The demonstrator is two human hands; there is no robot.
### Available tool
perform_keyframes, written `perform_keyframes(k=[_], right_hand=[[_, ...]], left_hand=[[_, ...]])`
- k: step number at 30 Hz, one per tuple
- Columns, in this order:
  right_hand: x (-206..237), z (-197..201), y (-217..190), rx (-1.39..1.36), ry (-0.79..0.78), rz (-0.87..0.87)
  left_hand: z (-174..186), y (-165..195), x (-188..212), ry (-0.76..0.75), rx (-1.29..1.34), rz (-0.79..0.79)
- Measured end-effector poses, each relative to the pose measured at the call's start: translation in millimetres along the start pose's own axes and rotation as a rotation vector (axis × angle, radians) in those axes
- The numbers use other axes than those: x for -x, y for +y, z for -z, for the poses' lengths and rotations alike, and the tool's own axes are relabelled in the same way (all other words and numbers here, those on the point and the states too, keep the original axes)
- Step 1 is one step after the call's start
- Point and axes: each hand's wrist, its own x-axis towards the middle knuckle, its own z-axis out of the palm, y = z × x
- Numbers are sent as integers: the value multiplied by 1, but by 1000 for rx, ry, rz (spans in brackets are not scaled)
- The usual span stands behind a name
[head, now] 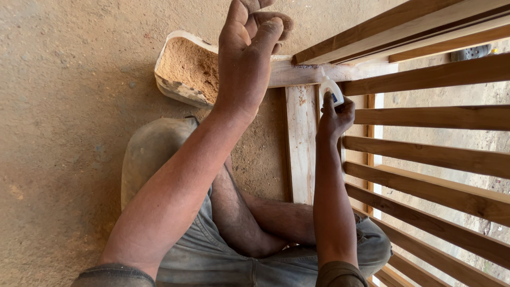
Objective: The person sits on the ground next to a slatted wooden furniture frame and presses filler from a container into the joints and gaps of the frame using a small scraper, then smooths the filled areas by hand and wipes excess filler off the wood surface.
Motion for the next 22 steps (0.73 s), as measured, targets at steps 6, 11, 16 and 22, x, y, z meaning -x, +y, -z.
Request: perform_keyframes(k=[6, 11, 16, 22], right_hand=[[-1, 5, 7, -158, 34, -124], [20, 32, 17, -732, 61, -487], [43, 52, 38, -1076, -83, -525], [56, 56, 22, -1086, -245, -362]], left_hand=[[0, 1, -1, -9, -2, -18], [-5, 12, -3, 43, -38, 2], [-6, -2, 1, 40, -37, 23], [54, -65, 6, 31, -93, 8]])
